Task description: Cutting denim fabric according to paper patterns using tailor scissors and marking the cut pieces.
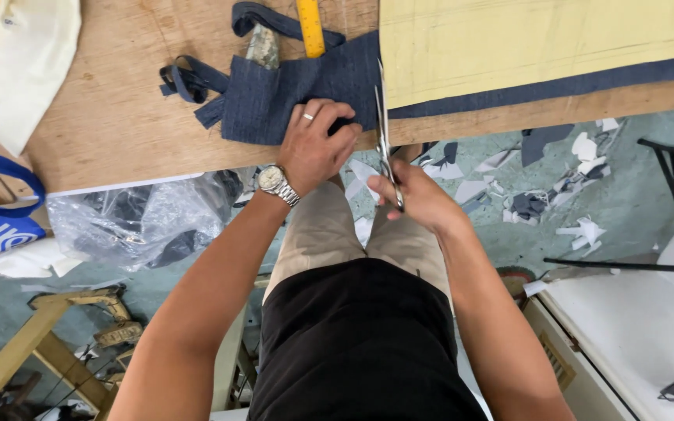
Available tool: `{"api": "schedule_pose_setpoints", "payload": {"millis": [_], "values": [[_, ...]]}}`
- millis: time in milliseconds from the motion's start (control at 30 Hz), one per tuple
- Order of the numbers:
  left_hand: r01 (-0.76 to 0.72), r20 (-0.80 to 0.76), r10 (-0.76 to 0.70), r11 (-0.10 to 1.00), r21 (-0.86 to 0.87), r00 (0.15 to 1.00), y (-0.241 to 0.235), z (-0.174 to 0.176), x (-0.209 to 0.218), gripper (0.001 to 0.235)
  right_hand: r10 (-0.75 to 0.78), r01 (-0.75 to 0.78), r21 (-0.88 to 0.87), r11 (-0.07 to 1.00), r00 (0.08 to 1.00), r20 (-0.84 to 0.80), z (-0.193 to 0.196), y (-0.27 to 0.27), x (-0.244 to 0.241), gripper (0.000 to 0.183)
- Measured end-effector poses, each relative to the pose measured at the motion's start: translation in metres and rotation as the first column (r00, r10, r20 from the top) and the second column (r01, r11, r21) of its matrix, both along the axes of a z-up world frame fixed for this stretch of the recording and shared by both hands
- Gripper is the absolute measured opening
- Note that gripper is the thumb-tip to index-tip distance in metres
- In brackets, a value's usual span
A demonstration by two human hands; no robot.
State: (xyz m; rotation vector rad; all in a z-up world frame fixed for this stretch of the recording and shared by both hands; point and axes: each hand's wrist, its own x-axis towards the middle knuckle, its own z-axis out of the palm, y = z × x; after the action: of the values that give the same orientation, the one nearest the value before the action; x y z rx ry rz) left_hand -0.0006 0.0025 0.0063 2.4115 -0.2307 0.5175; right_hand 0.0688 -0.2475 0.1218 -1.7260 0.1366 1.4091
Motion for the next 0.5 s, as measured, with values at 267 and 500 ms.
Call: {"api": "schedule_pose_setpoints", "payload": {"millis": [267,500], "values": [[0.003,-0.067,-0.002,1.000,0.008,0.998,-0.003,0.003,-0.007,0.007,-0.010,0.010,-0.001,1.000,1.000,0.026,-0.005,0.019,0.017,0.063],[-0.483,-0.333,0.365,0.772,-0.414,0.869,0.045,0.075,-0.005,0.007,-0.159,0.155,0.077,0.985,0.986,0.056,-0.008,0.012,0.021,0.055]]}}
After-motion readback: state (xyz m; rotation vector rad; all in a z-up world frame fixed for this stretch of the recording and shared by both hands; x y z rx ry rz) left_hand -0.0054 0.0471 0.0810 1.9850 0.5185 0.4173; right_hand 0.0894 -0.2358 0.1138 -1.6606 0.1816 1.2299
